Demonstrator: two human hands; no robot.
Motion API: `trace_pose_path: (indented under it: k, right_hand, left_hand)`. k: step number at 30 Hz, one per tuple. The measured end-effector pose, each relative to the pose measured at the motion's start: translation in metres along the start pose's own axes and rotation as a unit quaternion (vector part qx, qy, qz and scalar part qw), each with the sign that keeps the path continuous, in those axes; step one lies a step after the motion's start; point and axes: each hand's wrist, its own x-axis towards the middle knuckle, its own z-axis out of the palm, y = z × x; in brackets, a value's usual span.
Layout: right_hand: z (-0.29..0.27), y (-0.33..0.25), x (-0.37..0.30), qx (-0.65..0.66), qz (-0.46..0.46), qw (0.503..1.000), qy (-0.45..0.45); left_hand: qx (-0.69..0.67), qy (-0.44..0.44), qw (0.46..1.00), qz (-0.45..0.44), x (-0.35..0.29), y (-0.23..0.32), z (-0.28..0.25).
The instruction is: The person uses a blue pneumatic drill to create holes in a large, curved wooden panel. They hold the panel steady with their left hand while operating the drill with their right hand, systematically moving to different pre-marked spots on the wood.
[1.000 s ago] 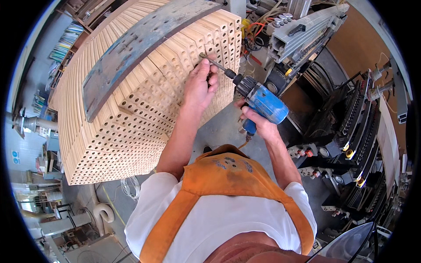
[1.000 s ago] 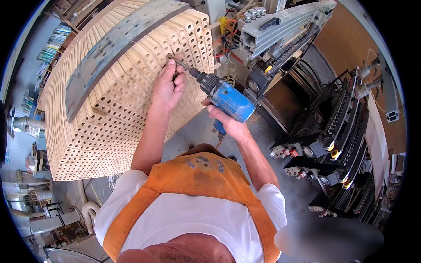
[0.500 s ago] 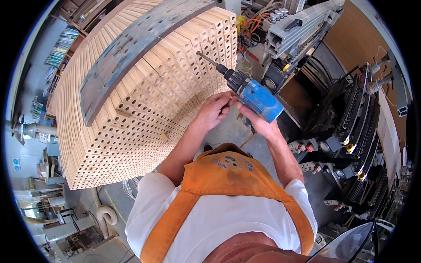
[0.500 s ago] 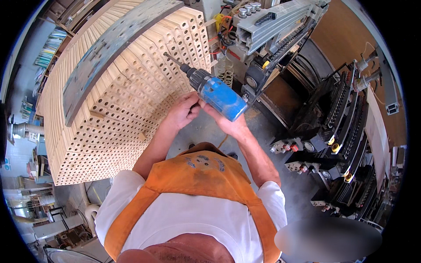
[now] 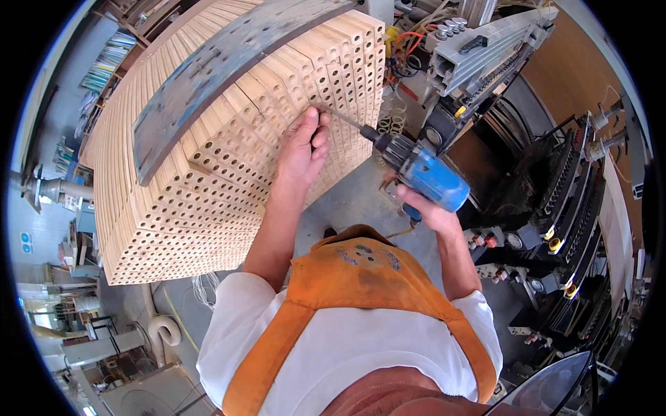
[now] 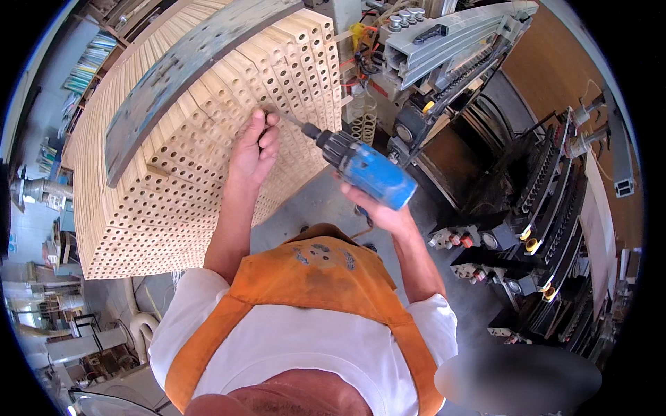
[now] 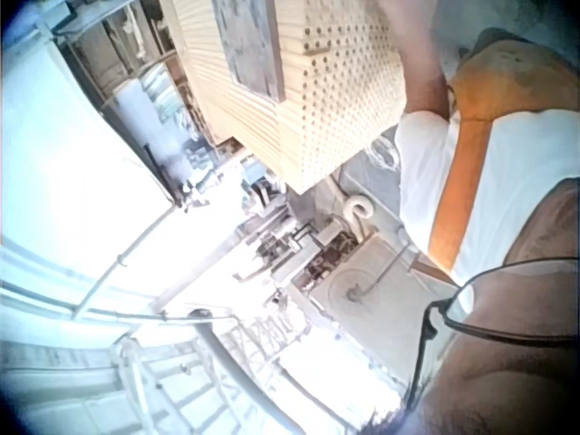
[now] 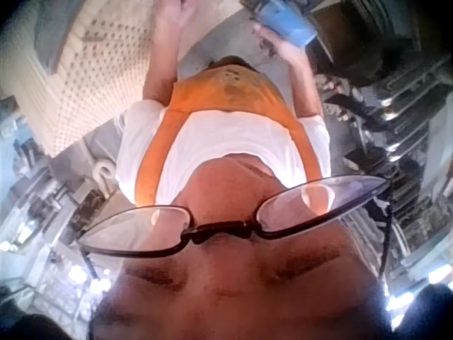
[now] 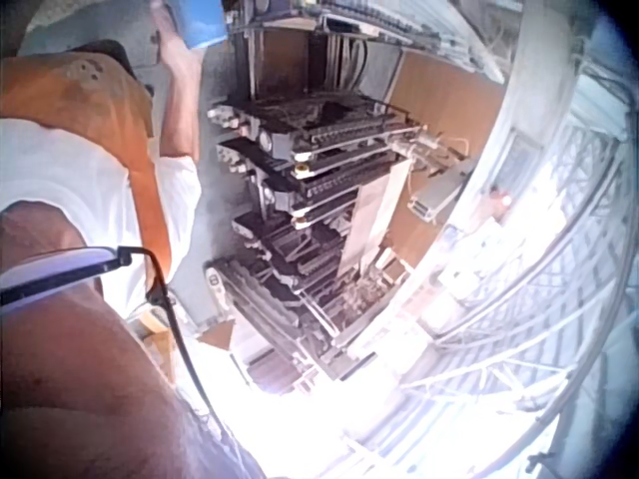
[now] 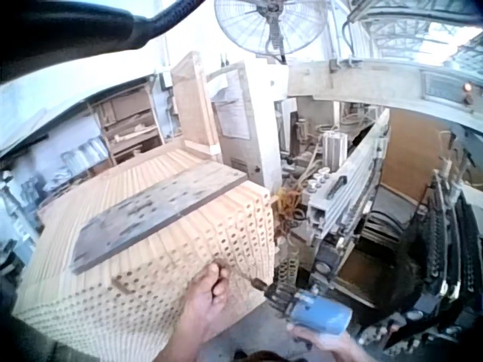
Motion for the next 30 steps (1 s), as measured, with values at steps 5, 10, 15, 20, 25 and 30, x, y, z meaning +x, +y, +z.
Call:
trace_pose_path:
  k: [5, 10, 15, 20, 25, 30]
  right_hand:
    - [-0.028, -0.003, -0.004, 0.109, 0.073, 0.99, -0.047]
    - [-0.025, -0.004, -0.009, 0.063, 0.04, 0.996, -0.041]
    - [0.004, 0.004, 0.0, 0.01, 0.059, 0.998, 0.016]
    - [0.031, 0.002, 0.018, 0.023, 0.038, 0.999, 0.026]
    - [0.03, -0.002, 0.017, 0.014, 0.055, 0.998, 0.028]
    - [0.033, -0.006, 0.021, 0.137, 0.096, 0.985, 0.038]
  left_hand:
    - [0.062, -0.068, 0.995, -0.042, -0.003, 0.002, -0.001]
    - [0.191, -0.094, 0.976, -0.044, 0.002, 0.013, 0.006]
    - [0.085, -0.027, 0.996, -0.006, 0.012, 0.008, 0.02]
    - [0.041, 0.008, 0.999, -0.002, 0.011, 0.002, 0.022]
    - [0.023, -0.016, 1.0, 0.011, 0.009, -0.005, 0.018]
    - [-0.075, -0.029, 0.997, 0.006, 0.017, -0.01, 0.018]
